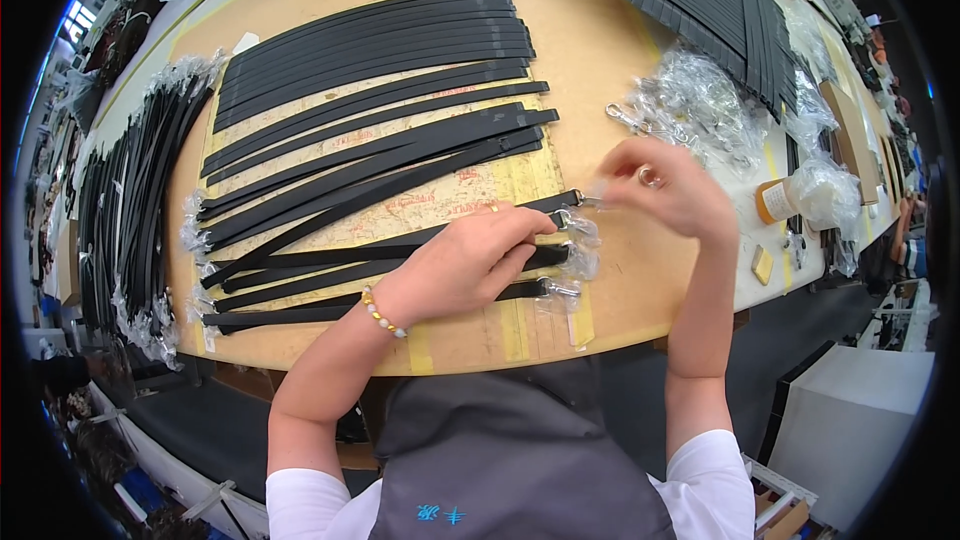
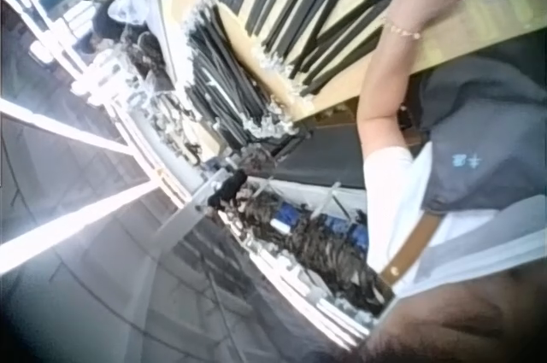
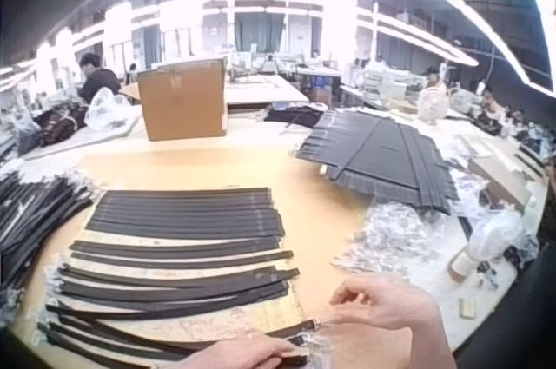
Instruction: Assembling plastic and metal buckle hardware onto black leather or synthetic straps on a workshop table.
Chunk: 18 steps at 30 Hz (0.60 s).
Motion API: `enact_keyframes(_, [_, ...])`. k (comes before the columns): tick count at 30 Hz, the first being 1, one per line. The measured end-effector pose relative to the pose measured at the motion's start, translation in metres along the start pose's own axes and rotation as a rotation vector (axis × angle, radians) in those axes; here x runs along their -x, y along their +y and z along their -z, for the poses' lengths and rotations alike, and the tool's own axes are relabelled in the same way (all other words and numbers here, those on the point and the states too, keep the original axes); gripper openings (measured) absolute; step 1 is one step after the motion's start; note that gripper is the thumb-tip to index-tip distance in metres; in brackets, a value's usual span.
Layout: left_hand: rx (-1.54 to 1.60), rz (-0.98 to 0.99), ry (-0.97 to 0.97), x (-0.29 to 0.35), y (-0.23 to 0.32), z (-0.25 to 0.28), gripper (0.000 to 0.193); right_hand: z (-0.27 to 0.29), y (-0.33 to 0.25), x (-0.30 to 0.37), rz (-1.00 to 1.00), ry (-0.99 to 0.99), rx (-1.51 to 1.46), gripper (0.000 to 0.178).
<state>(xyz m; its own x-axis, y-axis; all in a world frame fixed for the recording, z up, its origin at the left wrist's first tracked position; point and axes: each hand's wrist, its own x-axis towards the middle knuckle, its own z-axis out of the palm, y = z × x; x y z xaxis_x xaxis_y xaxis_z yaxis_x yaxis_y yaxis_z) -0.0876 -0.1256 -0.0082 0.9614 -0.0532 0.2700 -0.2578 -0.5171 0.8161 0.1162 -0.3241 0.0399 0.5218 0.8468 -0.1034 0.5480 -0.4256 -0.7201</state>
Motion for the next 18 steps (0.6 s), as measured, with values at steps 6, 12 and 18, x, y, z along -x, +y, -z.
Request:
enact_keyframes(6, [-0.396,-0.072,0.232,-0.017,-0.023,0.018,0.021,0.027,0.05,0.019,-0.3,0.174,0.321,0.022])
enact_keyframes(12, [-0.611,0.021,0.327,-0.042,-0.049,0.02,0.022,-0.008,0.024,-0.005,-0.239,0.037,0.291,0.025])
enact_keyframes(18, [-0.551,0.115,0.224,-0.052,-0.051,0.022,0.019,-0.008,0.026,-0.008,-0.172,0.181,0.162,0.023])
